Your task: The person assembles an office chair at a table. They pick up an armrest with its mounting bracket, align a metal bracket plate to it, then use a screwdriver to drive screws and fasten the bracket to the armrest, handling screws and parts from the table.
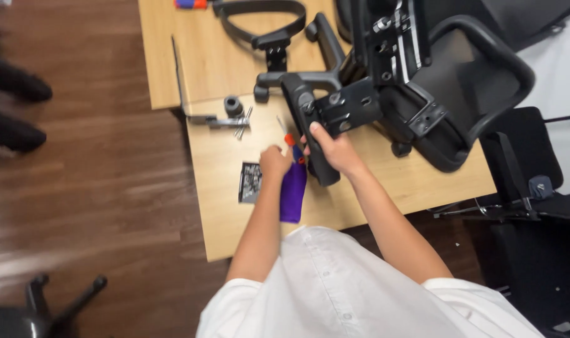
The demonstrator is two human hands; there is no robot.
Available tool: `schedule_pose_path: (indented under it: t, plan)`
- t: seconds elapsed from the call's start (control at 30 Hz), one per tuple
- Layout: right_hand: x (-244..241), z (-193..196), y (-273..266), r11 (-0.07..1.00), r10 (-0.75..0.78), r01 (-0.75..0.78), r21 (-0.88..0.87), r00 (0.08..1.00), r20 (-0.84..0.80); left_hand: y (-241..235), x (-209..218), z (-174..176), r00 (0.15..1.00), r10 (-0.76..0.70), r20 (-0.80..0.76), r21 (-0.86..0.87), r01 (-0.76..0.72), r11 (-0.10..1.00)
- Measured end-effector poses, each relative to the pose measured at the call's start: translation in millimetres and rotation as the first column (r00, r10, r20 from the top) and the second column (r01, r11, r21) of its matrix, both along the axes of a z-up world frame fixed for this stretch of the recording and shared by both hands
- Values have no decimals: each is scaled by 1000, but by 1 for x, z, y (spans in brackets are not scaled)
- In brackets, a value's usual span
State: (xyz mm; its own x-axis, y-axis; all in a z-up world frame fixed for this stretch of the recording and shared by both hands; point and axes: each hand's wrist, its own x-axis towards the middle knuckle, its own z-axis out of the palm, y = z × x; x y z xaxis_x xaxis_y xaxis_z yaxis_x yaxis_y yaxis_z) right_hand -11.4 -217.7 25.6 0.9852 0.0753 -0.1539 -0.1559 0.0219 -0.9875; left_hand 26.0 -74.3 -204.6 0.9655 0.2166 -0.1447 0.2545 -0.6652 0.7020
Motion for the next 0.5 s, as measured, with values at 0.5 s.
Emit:
schedule_pose_path:
  t: [0.5]
  plan:
    - [0,8,-11,995,45,-40,-91,997,56,-41,5,15,924,35,-380,-97,-77,992]
